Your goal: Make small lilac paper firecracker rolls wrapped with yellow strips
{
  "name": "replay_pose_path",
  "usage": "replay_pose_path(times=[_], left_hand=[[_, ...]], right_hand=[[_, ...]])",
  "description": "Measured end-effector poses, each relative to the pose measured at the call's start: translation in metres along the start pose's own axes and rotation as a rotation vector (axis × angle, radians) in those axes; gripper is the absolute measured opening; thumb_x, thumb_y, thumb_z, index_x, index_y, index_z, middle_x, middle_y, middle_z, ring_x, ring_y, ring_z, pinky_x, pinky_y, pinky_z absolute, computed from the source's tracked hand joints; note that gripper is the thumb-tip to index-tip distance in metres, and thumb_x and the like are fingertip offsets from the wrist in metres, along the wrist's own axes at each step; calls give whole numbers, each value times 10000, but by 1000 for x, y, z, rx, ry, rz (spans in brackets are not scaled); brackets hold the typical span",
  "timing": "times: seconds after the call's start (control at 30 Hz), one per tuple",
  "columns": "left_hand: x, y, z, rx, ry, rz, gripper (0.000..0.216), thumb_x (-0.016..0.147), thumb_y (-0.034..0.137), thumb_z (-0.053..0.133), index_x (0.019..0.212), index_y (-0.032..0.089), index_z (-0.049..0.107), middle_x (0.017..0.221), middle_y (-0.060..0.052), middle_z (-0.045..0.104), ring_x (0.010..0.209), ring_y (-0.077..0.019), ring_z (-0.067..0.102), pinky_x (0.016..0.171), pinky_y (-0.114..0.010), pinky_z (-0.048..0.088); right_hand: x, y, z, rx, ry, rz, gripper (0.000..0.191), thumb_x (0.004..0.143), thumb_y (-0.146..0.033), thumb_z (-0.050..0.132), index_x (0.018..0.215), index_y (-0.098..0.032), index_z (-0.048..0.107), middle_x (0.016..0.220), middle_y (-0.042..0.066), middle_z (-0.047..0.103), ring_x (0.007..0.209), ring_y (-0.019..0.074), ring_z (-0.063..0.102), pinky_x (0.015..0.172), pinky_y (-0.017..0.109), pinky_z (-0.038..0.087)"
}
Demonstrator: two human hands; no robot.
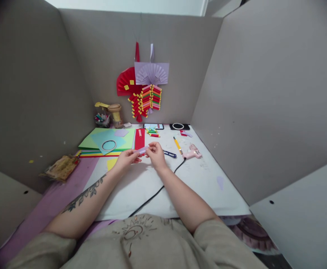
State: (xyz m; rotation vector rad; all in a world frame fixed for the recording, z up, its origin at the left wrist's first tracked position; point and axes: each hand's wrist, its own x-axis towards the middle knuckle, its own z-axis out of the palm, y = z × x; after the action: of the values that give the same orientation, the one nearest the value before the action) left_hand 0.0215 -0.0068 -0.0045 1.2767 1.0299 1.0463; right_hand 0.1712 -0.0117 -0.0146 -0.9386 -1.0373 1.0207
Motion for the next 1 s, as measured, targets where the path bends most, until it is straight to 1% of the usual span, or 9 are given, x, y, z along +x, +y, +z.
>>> replay_pose_path(times=[0.17, 0.37, 0.57, 0.73, 0.83, 0.9, 1.0], left_hand=[[2, -3, -1, -58, 24, -18, 276, 650, 360, 697, 770, 120, 634, 713, -61, 671, 615, -147, 637, 598, -240, 472], [3, -5, 1, -93, 24, 8, 238, 661, 325, 691, 779, 128, 631, 709, -32, 655, 659, -133, 634, 672, -247, 487], [0, -2, 2, -89, 17, 4, 243, 653, 329, 699, 767, 125, 632, 714, -46, 664, 656, -138, 627, 661, -250, 479], [-1, -2, 2, -119, -2, 19, 254, 621, 305, 721, 784, 131, 634, 698, -34, 662, 671, -141, 622, 668, -247, 465], [1, -3, 2, -117, -3, 23, 268, 607, 310, 730, 789, 136, 638, 692, -23, 656, 633, -126, 606, 643, -237, 452], [2, -4, 0, -102, 12, 14, 275, 604, 332, 732, 768, 133, 638, 677, -18, 643, 592, -114, 587, 603, -227, 439], [3, -4, -2, -132, 37, -5, 278, 600, 345, 734, 740, 128, 632, 653, -11, 621, 566, -102, 565, 579, -216, 429]], right_hand=[[-1, -2, 1, 9, 18, 56, 318, 630, -337, 669, 868, -191, 519, 601, -36, 585, 521, 114, 577, 476, 218, 455], [2, 1, 0, 51, 29, 102, 306, 598, -340, 714, 808, -161, 582, 578, -12, 609, 512, 116, 584, 506, 232, 473], [1, 2, 0, 34, 48, 93, 272, 611, -333, 707, 782, -167, 574, 578, -15, 611, 497, 113, 575, 484, 226, 465], [2, 4, 0, 6, 32, 80, 253, 625, -325, 692, 775, -168, 563, 593, -12, 604, 509, 115, 575, 499, 234, 478], [3, 8, -1, -25, 4, 73, 254, 651, -340, 671, 796, -173, 548, 600, -16, 590, 521, 118, 579, 519, 244, 488], [3, 9, -2, -61, -22, 36, 286, 673, -344, 651, 882, -188, 534, 642, -24, 585, 550, 122, 585, 535, 251, 495], [2, 7, -5, -179, -103, -115, 330, 686, -300, 639, 986, -220, 529, 856, 7, 595, 702, 131, 600, 614, 262, 510]])
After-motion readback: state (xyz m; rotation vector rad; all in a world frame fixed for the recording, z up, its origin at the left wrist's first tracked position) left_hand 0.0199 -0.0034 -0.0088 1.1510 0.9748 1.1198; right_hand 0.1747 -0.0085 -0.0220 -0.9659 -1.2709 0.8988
